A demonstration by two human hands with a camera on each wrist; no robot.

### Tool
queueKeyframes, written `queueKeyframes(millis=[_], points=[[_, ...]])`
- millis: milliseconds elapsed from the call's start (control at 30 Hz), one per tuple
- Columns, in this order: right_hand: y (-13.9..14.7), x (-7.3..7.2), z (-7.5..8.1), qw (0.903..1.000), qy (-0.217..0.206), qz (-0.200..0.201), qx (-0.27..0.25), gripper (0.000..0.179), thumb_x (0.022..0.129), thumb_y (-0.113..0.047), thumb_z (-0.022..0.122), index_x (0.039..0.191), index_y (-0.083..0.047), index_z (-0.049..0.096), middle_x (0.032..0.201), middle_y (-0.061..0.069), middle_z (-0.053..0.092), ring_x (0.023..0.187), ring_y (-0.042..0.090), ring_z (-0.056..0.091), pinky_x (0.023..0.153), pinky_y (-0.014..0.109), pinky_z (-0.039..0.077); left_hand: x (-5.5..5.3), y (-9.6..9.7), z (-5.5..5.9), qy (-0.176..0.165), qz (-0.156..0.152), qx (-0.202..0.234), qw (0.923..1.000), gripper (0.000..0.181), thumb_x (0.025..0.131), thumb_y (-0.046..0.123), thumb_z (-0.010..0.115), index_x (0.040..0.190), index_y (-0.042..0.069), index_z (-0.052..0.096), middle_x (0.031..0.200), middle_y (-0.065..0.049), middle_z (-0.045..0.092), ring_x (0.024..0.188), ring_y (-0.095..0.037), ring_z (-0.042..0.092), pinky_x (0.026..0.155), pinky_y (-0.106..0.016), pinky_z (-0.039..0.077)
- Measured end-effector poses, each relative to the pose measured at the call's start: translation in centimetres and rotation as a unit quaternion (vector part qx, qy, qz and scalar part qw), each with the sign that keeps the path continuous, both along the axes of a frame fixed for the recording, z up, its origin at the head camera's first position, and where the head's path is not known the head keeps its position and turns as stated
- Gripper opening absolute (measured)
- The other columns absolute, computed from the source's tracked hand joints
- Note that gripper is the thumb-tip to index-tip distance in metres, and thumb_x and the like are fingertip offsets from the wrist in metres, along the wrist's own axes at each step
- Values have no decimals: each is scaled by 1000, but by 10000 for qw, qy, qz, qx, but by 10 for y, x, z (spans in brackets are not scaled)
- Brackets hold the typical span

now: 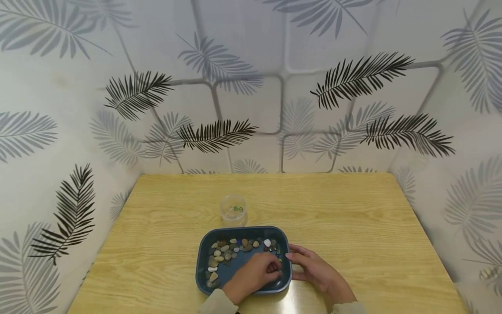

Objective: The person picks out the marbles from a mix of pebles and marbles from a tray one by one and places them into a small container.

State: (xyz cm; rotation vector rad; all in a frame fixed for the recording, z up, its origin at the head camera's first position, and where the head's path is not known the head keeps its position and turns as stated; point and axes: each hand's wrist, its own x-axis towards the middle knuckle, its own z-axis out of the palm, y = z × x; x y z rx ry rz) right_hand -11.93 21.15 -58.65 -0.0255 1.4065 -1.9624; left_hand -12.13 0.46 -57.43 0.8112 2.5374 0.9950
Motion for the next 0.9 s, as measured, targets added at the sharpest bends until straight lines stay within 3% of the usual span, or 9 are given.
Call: queueKeyframes(millis=[233, 467, 667, 900], points=[[-1, -2, -1, 10000, 42, 55, -14, 55, 94, -23, 43, 139, -2, 20, 133, 18, 35, 109, 27, 48, 87, 46, 40, 1, -9, 8, -93, 294, 474, 9984, 8, 80, 16, 65, 88, 15, 64, 78, 15, 55, 67, 6, 50, 59, -12, 43], [-2, -3, -1, 9994, 4, -77, 330, 60, 92, -28, 47, 139, -1, 19, 133, 16, 35, 109, 23, 48, 85, 45, 42, -1, -26, 28, 39, 625, 916, 9938, 11, 81, 14, 65, 91, 9, 64, 78, 12, 56, 67, 4, 51, 60, -13, 44], [-2, -3, -3, 9990, 13, -135, 422, 61, 92, -27, 47, 139, -1, 19, 133, 16, 34, 108, 22, 48, 85, 44, 43, -3, -42, 47, 502, 876, 1103, 9888, 14, 81, 15, 65, 92, 8, 63, 81, 8, 57, 69, 3, 52, 62, -14, 45], [-2, -3, -1, 9995, 52, -82, 288, 61, 92, -26, 47, 139, -1, 18, 133, 16, 35, 107, 23, 49, 85, 44, 42, -7, -60, 67, 1192, 1263, 1437, 9743, 11, 80, 17, 66, 90, 14, 64, 81, 8, 58, 70, 0, 54, 62, -18, 48]])
